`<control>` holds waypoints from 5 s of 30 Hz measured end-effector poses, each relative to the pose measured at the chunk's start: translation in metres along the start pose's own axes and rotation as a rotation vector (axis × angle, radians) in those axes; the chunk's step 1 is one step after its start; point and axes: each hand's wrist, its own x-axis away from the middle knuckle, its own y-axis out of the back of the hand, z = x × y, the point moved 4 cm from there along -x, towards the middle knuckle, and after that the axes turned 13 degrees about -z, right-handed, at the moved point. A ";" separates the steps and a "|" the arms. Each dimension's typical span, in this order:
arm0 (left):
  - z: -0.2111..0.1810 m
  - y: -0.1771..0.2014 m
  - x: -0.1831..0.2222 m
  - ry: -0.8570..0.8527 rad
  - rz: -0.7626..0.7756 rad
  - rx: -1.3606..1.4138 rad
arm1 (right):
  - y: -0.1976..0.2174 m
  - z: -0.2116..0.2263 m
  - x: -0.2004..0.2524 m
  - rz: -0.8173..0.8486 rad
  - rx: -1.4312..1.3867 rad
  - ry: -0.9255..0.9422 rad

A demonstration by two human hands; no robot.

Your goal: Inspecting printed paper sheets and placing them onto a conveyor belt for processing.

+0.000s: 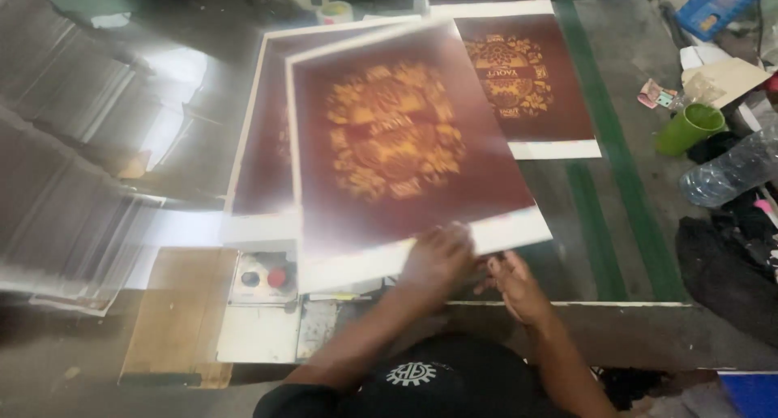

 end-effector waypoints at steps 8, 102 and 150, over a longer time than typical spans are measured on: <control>0.038 0.033 -0.001 0.135 0.258 -0.039 | 0.101 -0.032 0.009 -0.372 -0.302 0.122; 0.116 0.129 0.046 0.085 0.318 -0.406 | 0.222 -0.026 0.057 -0.807 -0.063 0.187; 0.068 0.072 0.024 0.249 0.383 -0.264 | 0.064 0.013 0.064 -0.606 -0.203 0.156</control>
